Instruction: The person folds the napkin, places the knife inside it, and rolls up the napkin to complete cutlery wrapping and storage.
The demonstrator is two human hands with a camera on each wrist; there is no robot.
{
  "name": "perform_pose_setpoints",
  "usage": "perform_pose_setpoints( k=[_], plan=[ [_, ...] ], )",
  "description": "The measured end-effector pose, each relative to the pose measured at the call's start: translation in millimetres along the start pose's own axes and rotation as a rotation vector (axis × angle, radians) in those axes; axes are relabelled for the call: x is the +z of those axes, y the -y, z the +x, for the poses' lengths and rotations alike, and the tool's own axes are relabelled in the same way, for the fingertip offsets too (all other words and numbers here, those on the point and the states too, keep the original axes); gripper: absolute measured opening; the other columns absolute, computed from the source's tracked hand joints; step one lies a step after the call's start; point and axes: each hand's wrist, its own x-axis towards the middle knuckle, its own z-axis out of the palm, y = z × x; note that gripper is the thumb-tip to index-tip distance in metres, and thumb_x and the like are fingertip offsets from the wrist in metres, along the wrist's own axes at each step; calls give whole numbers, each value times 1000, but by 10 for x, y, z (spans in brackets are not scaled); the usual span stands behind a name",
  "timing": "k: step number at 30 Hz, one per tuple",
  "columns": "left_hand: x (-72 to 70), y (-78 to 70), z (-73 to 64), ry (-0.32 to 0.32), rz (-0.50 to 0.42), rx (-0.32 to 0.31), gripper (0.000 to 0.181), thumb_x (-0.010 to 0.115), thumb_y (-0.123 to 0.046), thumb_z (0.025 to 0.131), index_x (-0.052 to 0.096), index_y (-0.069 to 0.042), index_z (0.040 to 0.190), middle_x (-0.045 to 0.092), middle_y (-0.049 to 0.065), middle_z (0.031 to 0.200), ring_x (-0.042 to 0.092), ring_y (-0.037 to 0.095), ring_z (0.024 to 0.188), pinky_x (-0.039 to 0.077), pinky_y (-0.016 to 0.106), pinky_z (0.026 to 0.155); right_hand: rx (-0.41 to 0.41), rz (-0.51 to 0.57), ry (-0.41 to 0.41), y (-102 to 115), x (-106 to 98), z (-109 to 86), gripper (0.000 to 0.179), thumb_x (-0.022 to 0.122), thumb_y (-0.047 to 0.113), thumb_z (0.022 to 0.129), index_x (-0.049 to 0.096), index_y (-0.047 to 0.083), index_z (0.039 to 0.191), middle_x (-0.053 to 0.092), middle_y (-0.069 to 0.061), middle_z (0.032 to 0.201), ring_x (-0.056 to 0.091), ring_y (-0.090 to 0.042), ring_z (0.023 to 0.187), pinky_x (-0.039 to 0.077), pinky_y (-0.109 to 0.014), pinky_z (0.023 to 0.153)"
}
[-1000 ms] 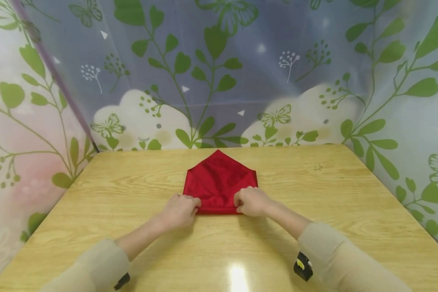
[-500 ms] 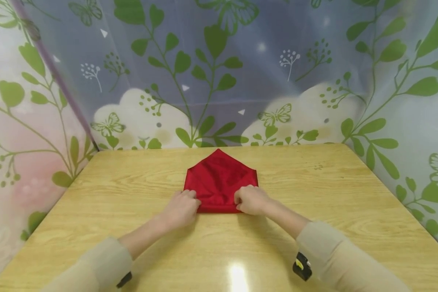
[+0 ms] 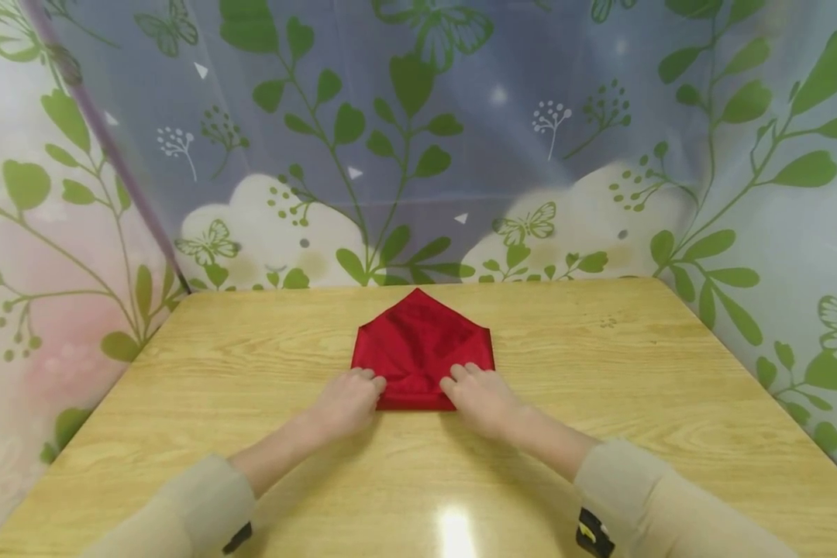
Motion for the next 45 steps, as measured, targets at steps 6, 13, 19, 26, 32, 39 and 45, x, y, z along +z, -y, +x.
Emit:
perform_pose_setpoints(
  k=[6, 13, 19, 26, 32, 39, 45],
  plan=[
    [9, -31, -53, -63, 79, 67, 9, 66, -3, 75, 59, -7, 70, 49, 4, 65, 48, 17, 62, 38, 21, 46, -54, -64, -76, -4, 43, -10, 18, 71, 4, 71, 55, 9, 77, 46, -2, 71, 43, -17, 58, 36, -23, 42],
    [51, -57, -60, -106, 184, 144, 17, 62, -3, 73, 51, -8, 61, 46, 5, 62, 44, 17, 57, 34, 22, 43, -67, -46, -85, -37, 49, -2, 14, 68, 3, 71, 56, 9, 74, 47, -2, 70, 45, -18, 58, 38, -25, 44],
    [61, -35, -19, -56, 188, 141, 18, 65, -4, 71, 50, -8, 61, 45, 4, 62, 42, 16, 56, 35, 21, 47, -54, 23, -20, -87, 10, 31, 13, 71, 6, 70, 61, 10, 76, 48, 1, 70, 50, -18, 61, 43, -29, 50],
    [49, -41, 0, -32, 161, 151, 18, 62, -1, 73, 51, -8, 61, 46, 5, 62, 44, 17, 55, 36, 21, 47, -63, 67, 46, -159, -7, 56, 12, 73, 9, 71, 64, 11, 78, 50, 1, 70, 52, -19, 62, 43, -29, 52],
    [61, -51, 21, -16, 164, 129, 17, 63, -2, 74, 53, -8, 61, 48, 5, 64, 46, 17, 57, 39, 22, 47, -117, 49, 43, -204, 10, 72, 10, 71, 9, 71, 65, 10, 80, 53, 1, 72, 55, -18, 66, 45, -29, 56],
    [98, -52, 32, 11, 170, 119, 18, 63, -1, 76, 56, -8, 61, 50, 5, 64, 50, 19, 62, 44, 25, 50, -142, 19, 32, -211, 47, 75, 13, 73, 13, 73, 60, 11, 77, 51, 2, 70, 53, -17, 64, 44, -28, 54],
    [88, -19, 32, 30, 124, 112, 14, 63, -1, 76, 58, -7, 64, 52, 6, 66, 52, 20, 65, 46, 26, 58, -100, 67, 26, -193, 32, 81, 17, 75, 15, 72, 59, 12, 75, 53, 2, 71, 56, -18, 66, 45, -31, 56]
  ],
)
